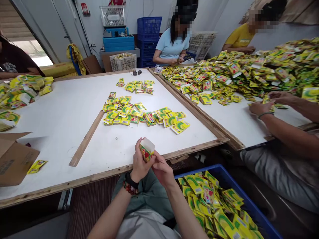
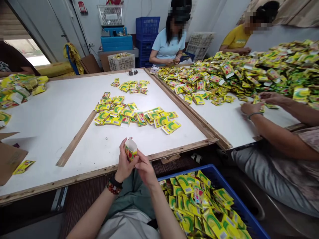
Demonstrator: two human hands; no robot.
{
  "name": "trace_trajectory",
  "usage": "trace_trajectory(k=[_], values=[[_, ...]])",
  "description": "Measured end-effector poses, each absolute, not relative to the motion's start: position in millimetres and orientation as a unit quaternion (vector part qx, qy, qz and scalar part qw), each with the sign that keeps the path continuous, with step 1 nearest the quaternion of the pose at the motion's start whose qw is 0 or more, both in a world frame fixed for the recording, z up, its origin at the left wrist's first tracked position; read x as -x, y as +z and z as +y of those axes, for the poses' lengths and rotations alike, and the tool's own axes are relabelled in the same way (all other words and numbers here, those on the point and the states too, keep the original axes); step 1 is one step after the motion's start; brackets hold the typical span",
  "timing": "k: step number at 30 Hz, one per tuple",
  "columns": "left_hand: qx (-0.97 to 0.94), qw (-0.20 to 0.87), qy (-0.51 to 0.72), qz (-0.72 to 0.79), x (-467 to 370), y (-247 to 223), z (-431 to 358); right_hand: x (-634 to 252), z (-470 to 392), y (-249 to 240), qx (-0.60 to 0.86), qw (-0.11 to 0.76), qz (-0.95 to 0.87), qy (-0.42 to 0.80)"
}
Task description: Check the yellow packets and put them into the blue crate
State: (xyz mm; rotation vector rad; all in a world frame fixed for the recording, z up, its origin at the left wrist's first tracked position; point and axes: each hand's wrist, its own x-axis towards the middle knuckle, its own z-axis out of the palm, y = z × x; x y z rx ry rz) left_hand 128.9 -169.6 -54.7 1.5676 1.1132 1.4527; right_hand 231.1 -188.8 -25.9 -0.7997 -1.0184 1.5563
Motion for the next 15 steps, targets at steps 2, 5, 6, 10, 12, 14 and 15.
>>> trace_trajectory(k=[2,5,6,10,12,14,15], values=[[-0.619,0.338,0.560,0.435,-131,-57,-171,-227,-186,-24,0.359,0.545,-0.399,0.644],[-0.650,0.289,0.559,0.425,-134,-62,-172,-223,-179,-20,0.405,0.565,-0.368,0.618],[-0.661,0.270,0.562,0.418,-134,-64,-173,-222,-177,-19,0.420,0.573,-0.358,0.607],[-0.685,0.232,0.562,0.402,-133,-70,-173,-223,-178,-12,0.445,0.579,-0.390,0.561],[-0.678,0.239,0.555,0.418,-132,-69,-173,-227,-182,-7,0.444,0.548,-0.480,0.522],[-0.682,0.261,0.530,0.432,-132,-67,-173,-231,-185,-5,0.458,0.514,-0.564,0.457],[-0.688,0.276,0.510,0.436,-132,-66,-173,-233,-186,-5,0.474,0.504,-0.585,0.424]])
